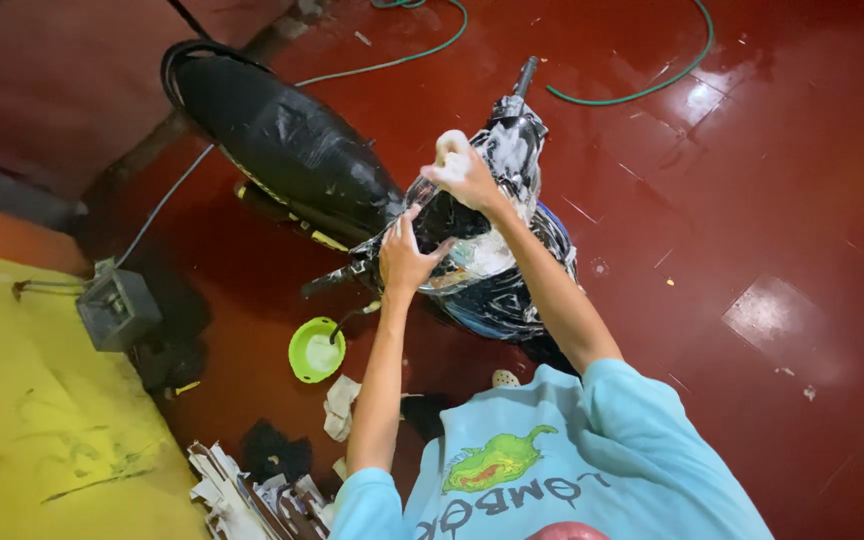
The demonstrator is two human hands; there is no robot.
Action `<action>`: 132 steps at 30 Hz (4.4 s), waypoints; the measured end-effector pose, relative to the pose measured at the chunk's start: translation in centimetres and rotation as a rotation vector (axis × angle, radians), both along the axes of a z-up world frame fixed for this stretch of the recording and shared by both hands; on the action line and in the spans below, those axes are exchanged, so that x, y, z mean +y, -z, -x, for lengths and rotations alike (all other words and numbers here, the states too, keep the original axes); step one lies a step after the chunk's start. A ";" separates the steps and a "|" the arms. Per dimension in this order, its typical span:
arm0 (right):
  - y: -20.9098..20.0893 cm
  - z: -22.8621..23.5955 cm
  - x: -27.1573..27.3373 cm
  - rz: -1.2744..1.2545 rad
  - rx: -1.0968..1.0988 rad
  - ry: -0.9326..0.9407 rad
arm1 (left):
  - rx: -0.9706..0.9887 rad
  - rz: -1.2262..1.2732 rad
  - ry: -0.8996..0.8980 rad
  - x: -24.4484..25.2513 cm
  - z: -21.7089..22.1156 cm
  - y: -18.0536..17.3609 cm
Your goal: Scrubbing the front fairing and handlebars of a motorcycle with a soapy sponge.
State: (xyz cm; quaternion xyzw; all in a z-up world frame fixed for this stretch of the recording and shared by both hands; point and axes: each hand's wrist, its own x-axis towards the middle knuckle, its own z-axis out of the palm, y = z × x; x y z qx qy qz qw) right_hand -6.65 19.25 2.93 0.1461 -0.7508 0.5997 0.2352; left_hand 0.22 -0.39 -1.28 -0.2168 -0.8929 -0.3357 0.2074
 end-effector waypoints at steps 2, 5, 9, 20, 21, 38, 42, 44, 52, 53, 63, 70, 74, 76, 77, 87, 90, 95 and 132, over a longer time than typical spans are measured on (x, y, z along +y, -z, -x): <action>-2.7 -2.1 0.4 0.064 -0.074 -0.137 | 0.007 -0.006 -0.004 -0.3 0.3 0.3; -2.8 -3.4 2.7 0.120 -0.132 -0.320 | 0.004 -0.009 -0.001 -0.3 0.1 0.4; 0.8 -2.3 6.3 0.082 -0.271 -0.200 | -0.037 0.001 0.004 -0.1 -0.1 -0.4; -10.3 -5.5 1.9 -1.115 -0.029 0.183 | 0.017 0.000 -0.003 0.1 -0.2 -0.5; -11.3 -5.8 1.1 -1.101 0.038 0.107 | 0.012 0.008 -0.008 0.1 0.0 -0.6; 3.6 8.1 2.5 -0.855 -0.250 -0.028 | -0.007 -0.002 0.008 -0.1 0.1 0.3; 2.4 7.9 2.2 -0.988 -0.235 0.098 | 0.010 -0.003 0.007 -0.2 -0.2 0.0; 1.4 6.7 2.0 -1.065 -0.165 0.180 | 0.015 0.006 -0.001 0.0 -0.1 0.0; -0.6 -1.1 0.2 -1.011 0.230 0.224 | -0.054 0.033 -0.005 0.0 -0.6 -1.4; -0.2 -1.7 0.2 -1.010 0.230 0.225 | -0.053 0.035 -0.004 -0.1 -0.4 -0.8; 3.0 -0.6 0.4 -0.959 0.212 0.331 | -0.017 -0.002 0.005 -0.3 -0.3 -1.1; 2.5 1.5 3.7 -0.456 0.232 -0.084 | -0.213 -0.013 -0.038 -0.2 -0.6 -3.0; -6.8 -4.5 2.9 -0.771 -0.315 -0.177 | -0.200 -0.019 -0.004 -0.4 -1.0 -3.9; -10.6 -6.7 0.5 -1.006 -0.318 -0.203 | -0.191 0.008 -0.012 -0.4 -0.9 -2.9; -8.4 -6.3 0.0 -1.007 -0.321 -0.207 | -0.195 0.006 -0.014 -0.6 -0.5 -2.3; 0.7 -0.6 -0.3 -0.909 0.062 0.129 | -0.165 -0.015 0.026 -0.9 -0.1 -0.6; 1.1 0.9 0.9 -0.861 0.136 0.122 | -0.133 -0.005 0.037 -0.7 -0.6 -1.8; 1.3 0.9 1.6 -0.790 0.138 0.133 | -0.113 -0.004 0.058 -0.7 -0.8 -2.2; 2.5 -1.1 2.0 -0.801 0.069 0.145 | -0.095 0.006 0.048 -1.2 -0.3 -2.0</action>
